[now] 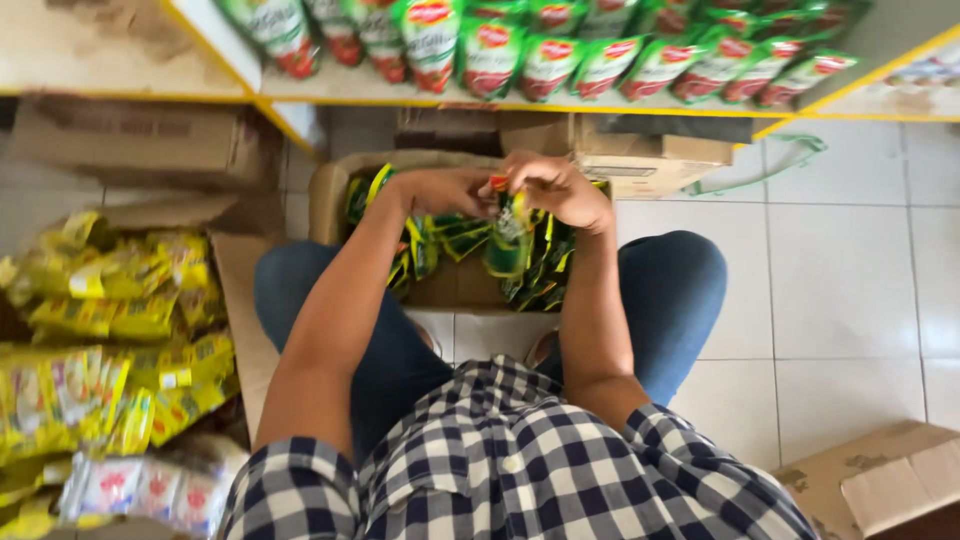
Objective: The person stocks retail shelves with food pouches and seasoning packets from cardboard boxes on the floor.
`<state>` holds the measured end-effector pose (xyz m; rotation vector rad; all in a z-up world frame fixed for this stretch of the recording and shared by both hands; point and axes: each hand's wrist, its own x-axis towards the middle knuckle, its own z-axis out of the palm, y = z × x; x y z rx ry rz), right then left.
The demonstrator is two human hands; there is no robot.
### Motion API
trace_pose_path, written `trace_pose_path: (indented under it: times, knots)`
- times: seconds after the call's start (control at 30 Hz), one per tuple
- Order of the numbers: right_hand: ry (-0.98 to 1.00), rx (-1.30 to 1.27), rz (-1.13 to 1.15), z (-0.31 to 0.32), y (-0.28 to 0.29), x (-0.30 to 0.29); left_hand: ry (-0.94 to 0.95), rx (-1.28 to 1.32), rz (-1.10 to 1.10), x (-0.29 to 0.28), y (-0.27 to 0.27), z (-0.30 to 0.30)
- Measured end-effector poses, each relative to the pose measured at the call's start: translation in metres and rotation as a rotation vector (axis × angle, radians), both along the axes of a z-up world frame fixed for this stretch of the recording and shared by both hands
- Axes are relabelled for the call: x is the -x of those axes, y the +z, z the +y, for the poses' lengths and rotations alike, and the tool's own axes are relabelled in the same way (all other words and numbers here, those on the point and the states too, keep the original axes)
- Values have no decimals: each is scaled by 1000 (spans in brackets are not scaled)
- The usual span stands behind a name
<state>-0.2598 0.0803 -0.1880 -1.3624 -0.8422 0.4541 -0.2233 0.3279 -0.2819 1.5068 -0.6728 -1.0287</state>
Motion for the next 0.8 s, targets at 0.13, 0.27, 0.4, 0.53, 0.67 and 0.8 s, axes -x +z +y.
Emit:
trace_pose_path:
  times: [0.13, 0.27, 0.4, 0.53, 0.67, 0.8]
  knots:
    - [-330, -673, 221, 1, -7, 1, 116, 162, 440, 42, 118, -32]
    - [-642, -749, 378, 5, -50, -27, 329, 198, 331, 24, 73, -37]
    - [-674, -760, 643, 23, -45, -27, 659, 158, 195, 20, 92, -34]
    - [-652, -469, 552, 28, -32, -16, 906, 184, -9, 19, 110, -25]
    - [-781, -288, 330, 25, -18, -14, 913, 185, -95, 5, 79, -16]
    - [-1007, -302, 16, -2, 33, -10, 850, 562, -314, 7, 118, -46]
